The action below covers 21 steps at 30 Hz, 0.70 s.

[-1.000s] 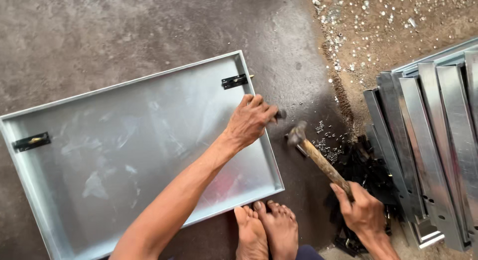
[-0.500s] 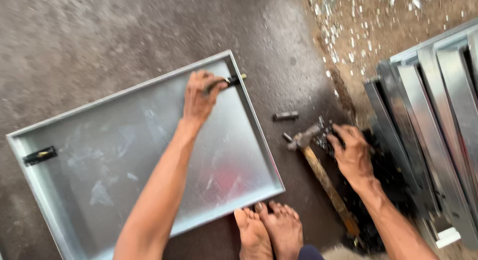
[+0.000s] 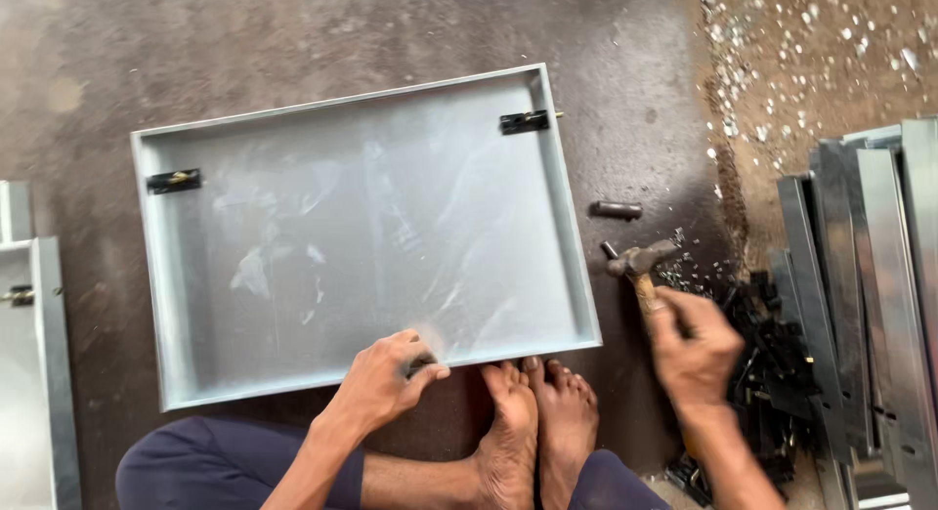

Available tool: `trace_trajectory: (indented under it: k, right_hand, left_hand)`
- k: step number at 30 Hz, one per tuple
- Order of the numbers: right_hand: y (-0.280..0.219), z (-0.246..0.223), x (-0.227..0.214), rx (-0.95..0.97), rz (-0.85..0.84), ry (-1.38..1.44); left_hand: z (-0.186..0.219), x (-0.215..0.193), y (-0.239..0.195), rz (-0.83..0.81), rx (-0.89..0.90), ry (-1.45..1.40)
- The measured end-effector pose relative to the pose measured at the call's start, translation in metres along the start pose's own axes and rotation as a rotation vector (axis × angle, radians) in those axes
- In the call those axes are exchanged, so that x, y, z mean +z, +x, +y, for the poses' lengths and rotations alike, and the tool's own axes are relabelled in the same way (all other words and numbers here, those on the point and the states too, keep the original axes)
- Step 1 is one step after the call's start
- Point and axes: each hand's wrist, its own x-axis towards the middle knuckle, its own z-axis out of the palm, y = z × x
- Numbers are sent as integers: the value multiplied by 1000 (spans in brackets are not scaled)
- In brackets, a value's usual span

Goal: The person attaches metal hinges to a metal tray using a hammer and pins, then places the completed tray on a stack.

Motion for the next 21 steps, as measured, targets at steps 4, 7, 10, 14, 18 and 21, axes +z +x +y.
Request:
trace_trajectory:
  k: [4,7,10,14,18,21]
  right_hand:
    - [14,-37,48,-207,-109,49]
    - [46,-51,86,-315,-222,1]
    - [91,-59,118,-366,-341,-113]
    - [110,-54,122,-386,-419,-173]
    - [83,-23,82,-436,-292,-107]
    - [42,-1,41,-345,-131,-136]
  left_hand:
    - [50,-58,-27,170,127,-99]
    - [80,-119,-19,357,303,-52]
    - [103,-178,14,586,525,215]
    - [100,-187,22,639,663,250]
    - [57,-89,-21,252,199,-169]
    - [22,-16,-23,356,221,-102]
